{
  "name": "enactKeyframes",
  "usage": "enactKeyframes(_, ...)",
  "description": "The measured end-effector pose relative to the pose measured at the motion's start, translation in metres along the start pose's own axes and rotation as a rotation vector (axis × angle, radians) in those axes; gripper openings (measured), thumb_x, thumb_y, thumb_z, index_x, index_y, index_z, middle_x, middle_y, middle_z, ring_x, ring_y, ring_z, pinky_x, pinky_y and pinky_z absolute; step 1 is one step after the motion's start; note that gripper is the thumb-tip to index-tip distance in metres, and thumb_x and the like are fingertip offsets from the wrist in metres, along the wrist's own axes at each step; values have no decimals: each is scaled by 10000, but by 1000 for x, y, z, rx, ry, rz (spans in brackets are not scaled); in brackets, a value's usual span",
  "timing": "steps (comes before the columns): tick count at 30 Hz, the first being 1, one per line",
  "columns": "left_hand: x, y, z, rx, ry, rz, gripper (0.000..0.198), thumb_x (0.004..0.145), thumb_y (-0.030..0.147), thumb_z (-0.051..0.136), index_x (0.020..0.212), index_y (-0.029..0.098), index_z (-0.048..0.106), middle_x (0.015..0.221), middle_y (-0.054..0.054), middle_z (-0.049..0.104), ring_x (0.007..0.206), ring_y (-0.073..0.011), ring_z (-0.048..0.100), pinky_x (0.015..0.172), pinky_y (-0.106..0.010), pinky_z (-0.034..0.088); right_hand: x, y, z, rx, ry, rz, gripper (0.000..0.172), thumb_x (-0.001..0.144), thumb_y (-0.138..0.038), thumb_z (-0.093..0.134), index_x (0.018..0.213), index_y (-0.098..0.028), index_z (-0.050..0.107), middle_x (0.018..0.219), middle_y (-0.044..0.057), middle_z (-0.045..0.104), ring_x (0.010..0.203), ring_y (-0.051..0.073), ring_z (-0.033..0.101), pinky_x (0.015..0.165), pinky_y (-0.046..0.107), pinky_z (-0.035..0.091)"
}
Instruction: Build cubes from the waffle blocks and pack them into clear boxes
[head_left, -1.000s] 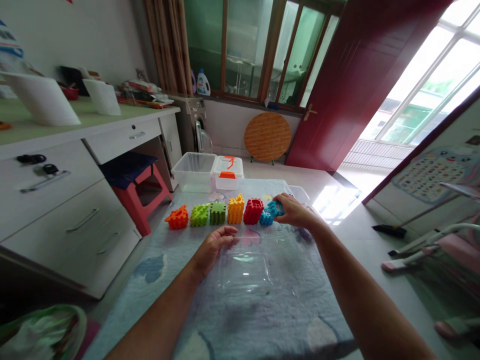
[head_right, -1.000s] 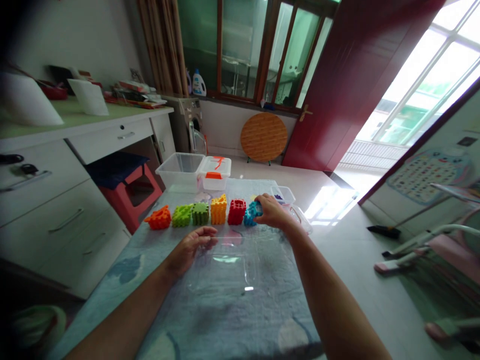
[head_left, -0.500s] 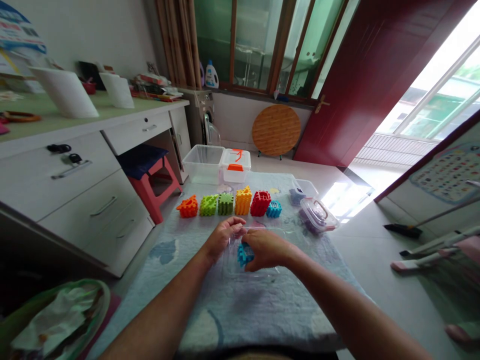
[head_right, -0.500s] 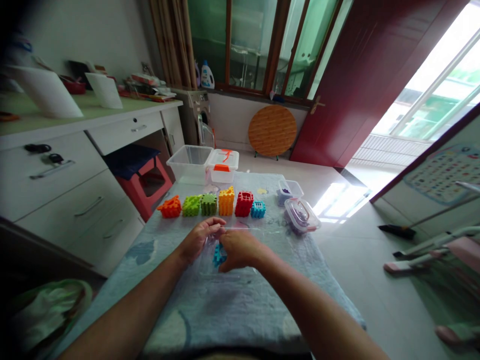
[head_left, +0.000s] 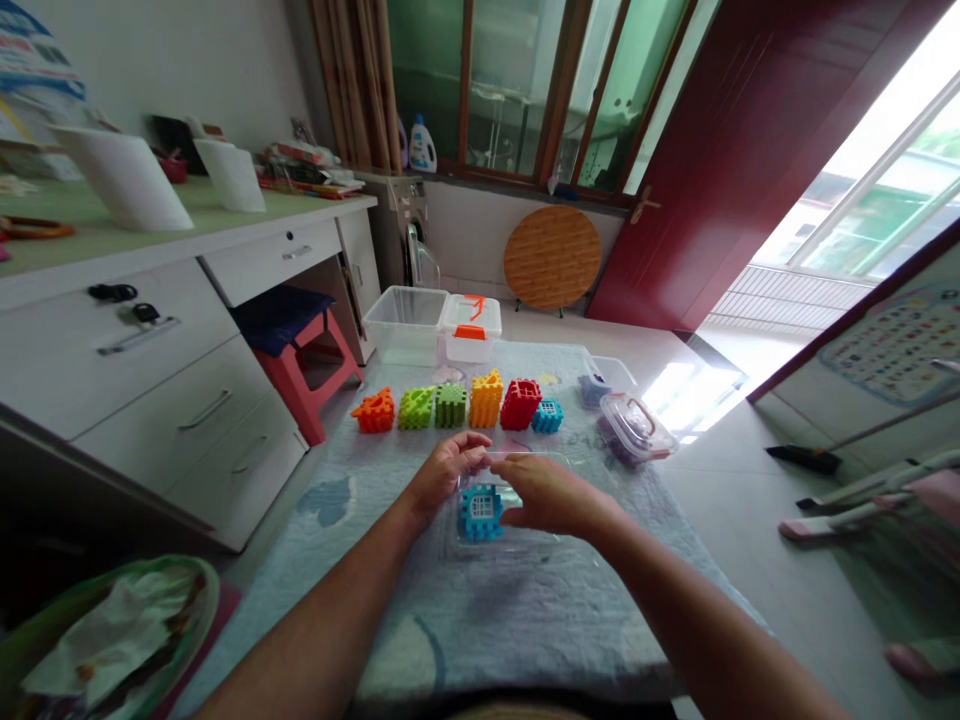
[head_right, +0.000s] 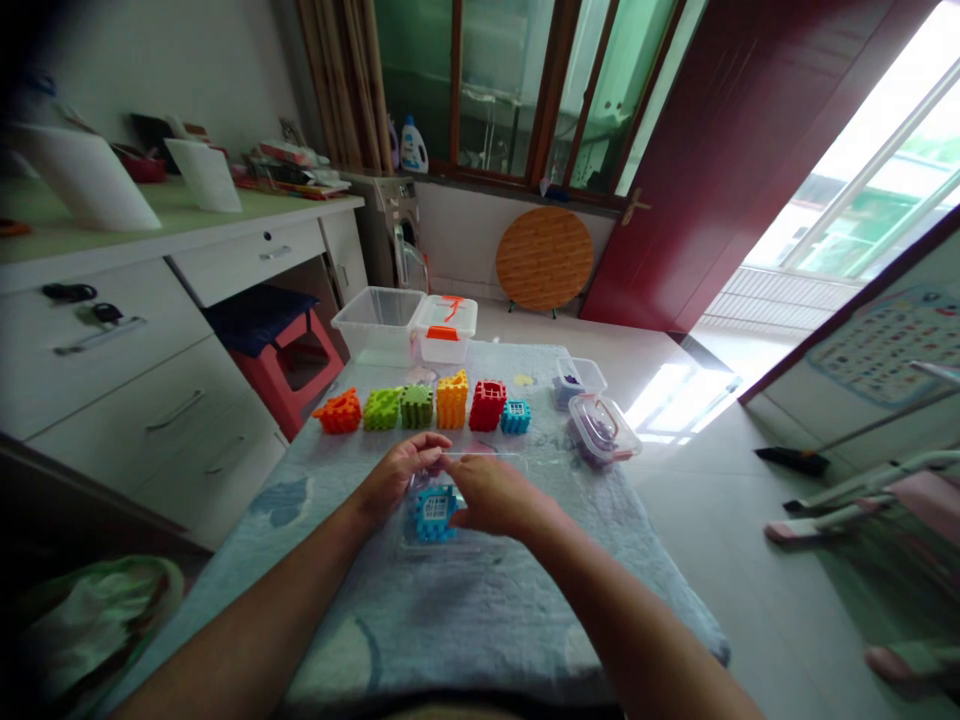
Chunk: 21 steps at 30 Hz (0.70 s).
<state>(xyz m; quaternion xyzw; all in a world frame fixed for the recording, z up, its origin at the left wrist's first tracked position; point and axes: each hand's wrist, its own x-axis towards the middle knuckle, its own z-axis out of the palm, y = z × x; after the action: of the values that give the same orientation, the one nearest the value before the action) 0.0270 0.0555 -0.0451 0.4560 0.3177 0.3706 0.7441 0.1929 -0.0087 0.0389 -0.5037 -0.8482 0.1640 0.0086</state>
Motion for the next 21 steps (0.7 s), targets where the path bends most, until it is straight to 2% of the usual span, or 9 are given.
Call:
enactKeyframes(3,-1,1,1,24,23,-11,326,714,332,720,960,144,620,764,-30,681,682,-132,573,698,-262,413,-13,15,-28,106,86,37,274,769,-255,697,1026,-175,646,928,55,705,826,175,648,743,275,479)
enactKeyframes(5,-1,1,1,41,35,-16,328,709,341,721,955,147,622,763,-29,682,684,-135,571,692,-261,407,-16,36,-43,140,220,143,199,814,-250,632,1000,-183,649,845,27,692,731,147,631,687,261,469)
enactKeyframes(7,-1,2,1,53,40,-18,335,697,355,728,939,147,624,752,-30,680,675,-135,563,679,-258,400,-13,65,-48,117,380,276,225,816,-246,608,1027,-174,638,864,40,686,750,156,631,716,279,474)
enactKeyframes(9,0,2,1,58,42,-23,348,689,365,734,938,148,625,750,-33,681,674,-135,562,670,-253,393,-4,98,-43,65,468,365,334,782,-239,637,1106,-160,612,1021,86,673,922,196,634,842,321,471)
enactKeyframes(10,0,2,1,57,41,-29,352,689,367,735,943,149,624,755,-34,683,680,-136,566,672,-252,392,3,114,-37,30,452,401,418,757,-227,655,1163,-157,588,1111,112,649,1025,228,613,909,355,452)
enactKeyframes(12,0,2,1,50,38,-43,352,696,364,733,957,154,624,775,-36,687,708,-142,583,696,-253,400,16,140,-23,18,287,438,693,658,-227,743,1301,-142,497,1299,170,553,1211,300,516,1005,413,399)
enactKeyframes(15,-1,2,0,43,32,-48,338,707,353,730,962,157,627,798,-36,687,750,-146,598,741,-256,409,33,161,-2,37,215,434,915,557,-232,813,1373,-104,418,1372,222,486,1276,347,460,1028,433,382)
enactKeyframes(18,-1,2,0,41,26,-45,335,710,354,731,964,159,629,805,-31,681,760,-145,599,747,-253,410,42,167,9,53,190,389,923,573,-247,809,1384,-103,392,1343,203,523,1242,312,500,1013,390,396)
enactKeyframes(21,0,1,-1,45,26,-43,337,711,358,731,963,157,631,802,-30,675,760,-145,596,740,-253,408,46,169,14,54,180,345,798,595,-227,785,1318,-131,464,1261,151,591,1157,282,556,967,361,417)
